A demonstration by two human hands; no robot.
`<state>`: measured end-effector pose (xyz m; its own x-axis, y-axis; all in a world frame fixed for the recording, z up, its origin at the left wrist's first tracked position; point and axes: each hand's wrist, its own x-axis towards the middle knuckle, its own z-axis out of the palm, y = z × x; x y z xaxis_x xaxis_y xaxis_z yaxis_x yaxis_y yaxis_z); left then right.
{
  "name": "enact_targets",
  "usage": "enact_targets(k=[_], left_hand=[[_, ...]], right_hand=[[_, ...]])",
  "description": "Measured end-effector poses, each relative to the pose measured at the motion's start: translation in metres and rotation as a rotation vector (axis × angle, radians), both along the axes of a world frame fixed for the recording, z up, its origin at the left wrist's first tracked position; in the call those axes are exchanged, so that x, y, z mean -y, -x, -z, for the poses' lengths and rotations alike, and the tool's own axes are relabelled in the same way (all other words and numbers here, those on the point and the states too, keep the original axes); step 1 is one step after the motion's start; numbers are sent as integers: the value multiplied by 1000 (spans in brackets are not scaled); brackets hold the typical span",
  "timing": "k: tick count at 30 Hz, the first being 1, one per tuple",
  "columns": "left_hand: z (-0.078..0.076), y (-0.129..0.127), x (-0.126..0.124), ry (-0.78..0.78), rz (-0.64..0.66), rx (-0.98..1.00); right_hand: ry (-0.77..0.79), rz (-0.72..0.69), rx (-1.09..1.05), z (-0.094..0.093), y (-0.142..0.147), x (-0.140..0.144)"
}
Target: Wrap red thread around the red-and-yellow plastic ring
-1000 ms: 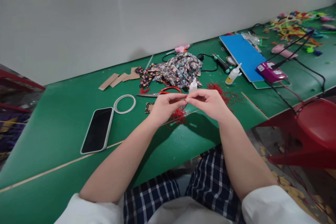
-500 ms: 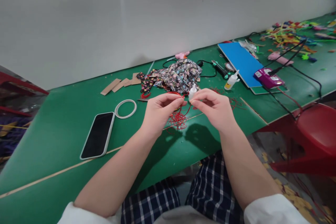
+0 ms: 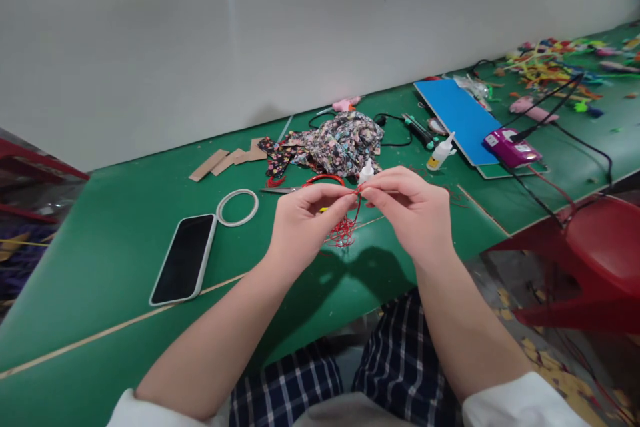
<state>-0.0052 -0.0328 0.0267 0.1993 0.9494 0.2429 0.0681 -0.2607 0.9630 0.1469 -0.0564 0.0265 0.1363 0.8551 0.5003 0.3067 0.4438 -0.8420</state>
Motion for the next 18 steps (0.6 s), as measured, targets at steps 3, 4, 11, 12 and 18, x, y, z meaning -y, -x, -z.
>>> enact_targets(k=[3,4,11,12,18], left_hand=[[0,0,1,3,13,6],[1,0,1,3,13,4],[-1,0,2,9,18,-17],[-1,0,2,10,16,-21],[3,-4,2,38,23,62]], right_hand=[[4,-6,11,3,0,-1],[9,-8,16,3,0,-1],[-3,-28,-2,3,1,0],[6,-41,-2,3,2,0],[55,-66,-79,5,5,0]])
